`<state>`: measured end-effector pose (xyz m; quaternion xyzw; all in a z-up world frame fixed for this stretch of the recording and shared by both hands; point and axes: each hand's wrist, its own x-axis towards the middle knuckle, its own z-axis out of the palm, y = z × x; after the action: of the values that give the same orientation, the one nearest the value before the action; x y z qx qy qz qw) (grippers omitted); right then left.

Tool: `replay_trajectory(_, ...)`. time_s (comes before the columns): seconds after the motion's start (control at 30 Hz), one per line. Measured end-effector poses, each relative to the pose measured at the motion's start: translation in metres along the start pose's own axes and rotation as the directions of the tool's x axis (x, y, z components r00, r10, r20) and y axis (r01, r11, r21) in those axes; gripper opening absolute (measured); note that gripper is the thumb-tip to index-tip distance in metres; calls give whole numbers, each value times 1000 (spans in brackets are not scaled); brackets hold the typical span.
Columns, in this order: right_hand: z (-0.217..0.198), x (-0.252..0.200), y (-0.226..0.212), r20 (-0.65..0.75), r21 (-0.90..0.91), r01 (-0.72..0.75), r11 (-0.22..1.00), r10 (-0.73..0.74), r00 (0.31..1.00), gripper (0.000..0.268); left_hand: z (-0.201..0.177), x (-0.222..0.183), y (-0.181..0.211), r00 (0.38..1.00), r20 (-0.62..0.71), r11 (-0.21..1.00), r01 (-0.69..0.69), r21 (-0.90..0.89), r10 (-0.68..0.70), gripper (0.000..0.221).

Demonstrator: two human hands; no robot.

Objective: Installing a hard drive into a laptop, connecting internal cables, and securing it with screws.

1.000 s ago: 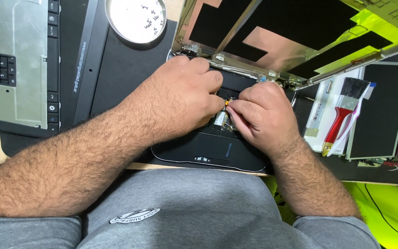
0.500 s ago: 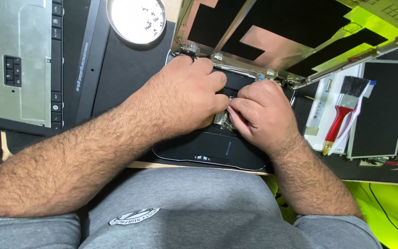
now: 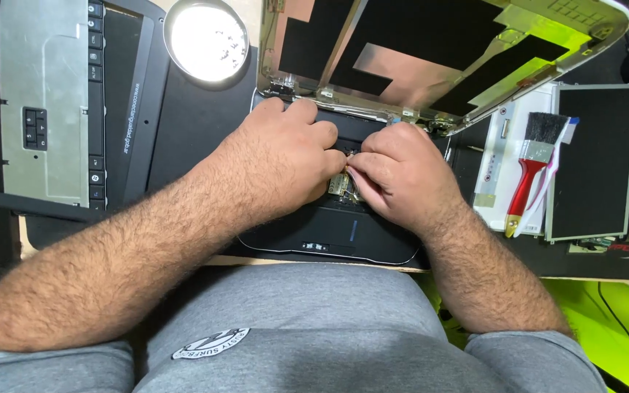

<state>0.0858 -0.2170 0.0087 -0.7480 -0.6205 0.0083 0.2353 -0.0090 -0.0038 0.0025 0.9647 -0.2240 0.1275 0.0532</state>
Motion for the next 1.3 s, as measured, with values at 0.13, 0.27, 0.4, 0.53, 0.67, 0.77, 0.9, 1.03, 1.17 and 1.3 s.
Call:
replay_trajectory(0.13,-5,-1,5,13,43,21,999,-21,1000,4,4,1,-9,999,46,996,-22,-89,27,6)
replay_trajectory(0.27,-8,-6,13,11,117,8,993,-9,1000,8,1,0,-14,999,-16,989,-45,-144,43,8)
replay_trajectory(0.4,-12,-6,15,-31,198,6,980,0,1000,10,-4,-1,-25,996,-41,952,-91,-291,82,5)
replay_trajectory(0.53,-13,-5,13,-46,226,22,974,-12,999,9,-1,-5,-29,995,-29,945,-101,-311,97,14)
replay_trajectory(0.67,-17,-2,8,2,161,8,987,-8,1000,6,2,-7,-28,993,-58,959,-116,-260,104,19)
replay_trajectory(0.77,-16,-3,10,62,99,-8,995,2,998,6,1,-9,-29,994,-66,963,-101,-250,87,21)
replay_trajectory(0.9,-15,-5,13,97,84,-19,996,11,995,6,-2,-10,-34,996,-65,967,-68,-247,53,19)
replay_trajectory(1.03,-16,-4,12,72,116,-12,993,3,997,6,-3,-11,-36,997,-61,967,-65,-247,51,19)
replay_trajectory(1.17,-20,-7,12,-67,182,-21,983,34,997,3,-5,-11,-36,998,-53,970,-37,-241,24,15)
replay_trajectory(1.3,-27,-22,27,-385,319,196,927,-63,921,6,-7,-13,-36,992,-123,964,-40,-264,8,7)
